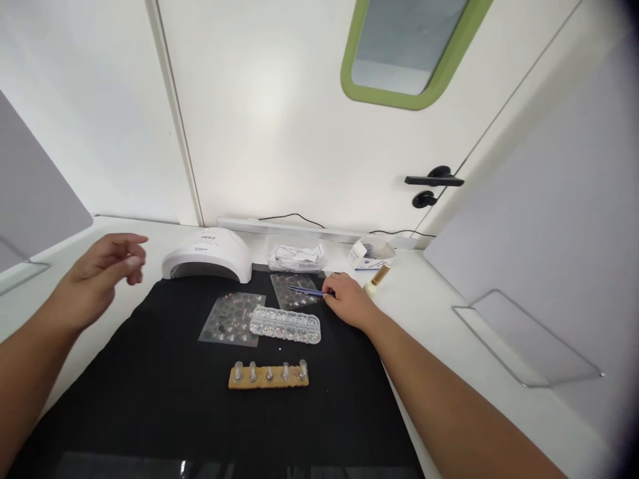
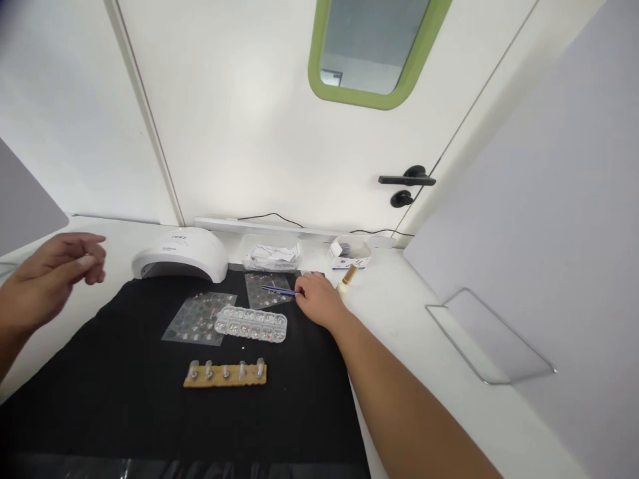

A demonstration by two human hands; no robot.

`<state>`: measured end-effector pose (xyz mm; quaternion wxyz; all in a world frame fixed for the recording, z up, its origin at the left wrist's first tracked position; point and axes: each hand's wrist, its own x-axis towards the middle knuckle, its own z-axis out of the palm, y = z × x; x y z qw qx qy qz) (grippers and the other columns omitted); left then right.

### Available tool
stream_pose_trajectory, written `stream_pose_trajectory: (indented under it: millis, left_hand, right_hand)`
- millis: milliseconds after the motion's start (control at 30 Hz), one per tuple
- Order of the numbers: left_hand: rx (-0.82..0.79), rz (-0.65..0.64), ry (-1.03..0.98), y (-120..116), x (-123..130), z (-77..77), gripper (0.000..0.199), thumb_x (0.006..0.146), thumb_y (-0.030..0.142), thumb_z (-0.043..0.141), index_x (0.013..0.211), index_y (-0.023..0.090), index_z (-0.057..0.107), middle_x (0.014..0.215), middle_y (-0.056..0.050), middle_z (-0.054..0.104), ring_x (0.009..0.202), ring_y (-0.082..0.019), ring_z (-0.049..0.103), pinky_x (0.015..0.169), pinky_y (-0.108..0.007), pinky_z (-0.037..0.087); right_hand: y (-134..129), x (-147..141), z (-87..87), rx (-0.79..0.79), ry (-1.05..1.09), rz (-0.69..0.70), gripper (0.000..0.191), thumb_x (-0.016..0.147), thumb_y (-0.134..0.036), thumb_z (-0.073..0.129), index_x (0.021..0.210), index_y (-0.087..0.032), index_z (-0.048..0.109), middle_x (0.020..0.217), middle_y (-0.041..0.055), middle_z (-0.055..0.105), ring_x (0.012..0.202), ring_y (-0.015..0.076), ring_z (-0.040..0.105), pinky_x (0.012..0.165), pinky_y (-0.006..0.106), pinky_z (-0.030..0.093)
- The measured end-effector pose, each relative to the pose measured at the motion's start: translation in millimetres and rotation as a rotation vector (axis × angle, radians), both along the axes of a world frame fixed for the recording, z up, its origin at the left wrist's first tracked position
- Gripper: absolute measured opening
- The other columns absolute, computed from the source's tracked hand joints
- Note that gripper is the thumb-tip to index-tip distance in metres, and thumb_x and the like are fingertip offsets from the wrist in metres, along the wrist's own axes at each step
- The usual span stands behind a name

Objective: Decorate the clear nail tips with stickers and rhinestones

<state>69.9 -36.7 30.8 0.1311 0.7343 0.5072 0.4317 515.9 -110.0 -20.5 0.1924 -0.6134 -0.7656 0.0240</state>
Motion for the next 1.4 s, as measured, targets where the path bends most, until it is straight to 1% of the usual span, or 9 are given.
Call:
stream_pose_trajectory:
  millis: [33, 67, 133, 200, 367, 567, 933, 1200, 1400]
  left_hand:
    - [-0.029, -0.221, -0.081, -12.7, 11.1, 6.4, 0.035, 0.087, 0.035, 0.050, 0.121, 0.030, 0.052, 0.081, 0.003, 0.055, 0.064, -0.010, 0.054, 0.062, -0.023, 0.048]
    - [-0.107, -0.395, -0.022, -25.6, 22.5, 12.0, 0.031, 0.087, 0.033, 0.055, 0.117, 0.031, 0.056, 0.082, 0.003, 0.057, 0.068, -0.011, 0.055, 0.064, -0.023, 0.048]
    - [-0.366, -0.756, 0.326, -47.2, 43.7, 19.4, 0.017, 0.088, 0.031, 0.055, 0.099, 0.027, 0.068, 0.092, 0.000, 0.065, 0.083, -0.015, 0.061, 0.076, -0.025, 0.049]
    - [-0.542, -0.867, 0.534, -57.2, 57.7, 20.8, 0.021, 0.091, 0.031, 0.051, 0.087, 0.022, 0.069, 0.088, -0.002, 0.067, 0.082, -0.016, 0.062, 0.076, -0.026, 0.047]
    - [-0.480, -0.523, 0.679, -36.1, 45.5, 10.5, 0.023, 0.091, 0.036, 0.046, 0.084, 0.021, 0.062, 0.087, -0.001, 0.065, 0.078, -0.017, 0.059, 0.070, -0.027, 0.042]
    - [-0.479, -0.275, 0.670, -12.4, 19.3, 2.8, 0.031, 0.091, 0.048, 0.044, 0.084, 0.023, 0.060, 0.083, 0.001, 0.065, 0.075, -0.019, 0.060, 0.066, -0.029, 0.041]
    - [-0.586, -0.318, 0.533, -5.1, 15.8, -11.1, 0.028, 0.083, 0.050, 0.050, 0.082, 0.027, 0.067, 0.077, 0.000, 0.068, 0.071, -0.023, 0.062, 0.064, -0.031, 0.042]
    - [-0.365, -0.043, 0.456, -0.3, 14.3, -10.2, 0.031, 0.087, 0.050, 0.046, 0.077, 0.023, 0.059, 0.061, 0.003, 0.055, 0.061, -0.019, 0.053, 0.058, -0.029, 0.036]
    - [-0.343, 0.014, 0.377, 6.4, 7.9, -14.7, 0.027, 0.087, 0.046, 0.047, 0.076, 0.022, 0.053, 0.063, 0.003, 0.054, 0.061, -0.017, 0.051, 0.059, -0.028, 0.036]
  right_hand:
    - [0.9, 0.5, -0.6, -0.003, 0.006, 0.003, 0.017, 0.078, -0.004, 0.058, 0.073, -0.019, 0.054, 0.078, 0.0022, 0.056, 0.085, 0.0221, 0.048, 0.074, 0.030, 0.037]
    - [1.7, 1.0, -1.2, -0.006, 0.013, 0.007, 0.017, 0.077, -0.004, 0.058, 0.072, -0.019, 0.053, 0.077, 0.0021, 0.056, 0.084, 0.0221, 0.048, 0.073, 0.030, 0.037]
    - [3.0, 2.1, -2.6, -0.011, 0.026, 0.017, 0.016, 0.076, -0.005, 0.057, 0.070, -0.019, 0.053, 0.076, 0.0020, 0.055, 0.082, 0.0222, 0.048, 0.073, 0.031, 0.037]
    - [3.9, 3.3, -4.1, -0.012, 0.041, 0.028, 0.013, 0.076, -0.008, 0.055, 0.070, -0.020, 0.053, 0.075, 0.0021, 0.055, 0.081, 0.0225, 0.048, 0.072, 0.032, 0.037]
    - [6.6, 6.1, -7.2, -0.011, 0.070, 0.051, 0.008, 0.076, -0.014, 0.052, 0.070, -0.020, 0.054, 0.074, 0.0037, 0.057, 0.079, 0.0243, 0.049, 0.073, 0.035, 0.037]
    - [7.6, 8.6, -9.0, -0.026, 0.085, 0.055, 0.009, 0.077, -0.022, 0.049, 0.071, -0.020, 0.056, 0.075, 0.0046, 0.057, 0.081, 0.0254, 0.050, 0.073, 0.036, 0.038]
    - [7.8, 9.3, -9.0, -0.037, 0.070, 0.035, 0.008, 0.077, -0.020, 0.050, 0.071, -0.021, 0.056, 0.075, 0.0041, 0.059, 0.081, 0.0249, 0.051, 0.072, 0.035, 0.039]
    - [8.6, 9.1, -9.7, -0.025, 0.071, 0.028, 0.006, 0.075, -0.019, 0.050, 0.071, -0.021, 0.054, 0.074, 0.0034, 0.057, 0.080, 0.0245, 0.050, 0.072, 0.035, 0.038]
    - [7.9, 6.9, -7.8, -0.012, 0.074, 0.027, 0.006, 0.076, -0.017, 0.051, 0.071, -0.020, 0.054, 0.074, 0.0028, 0.058, 0.079, 0.0241, 0.052, 0.071, 0.034, 0.038]
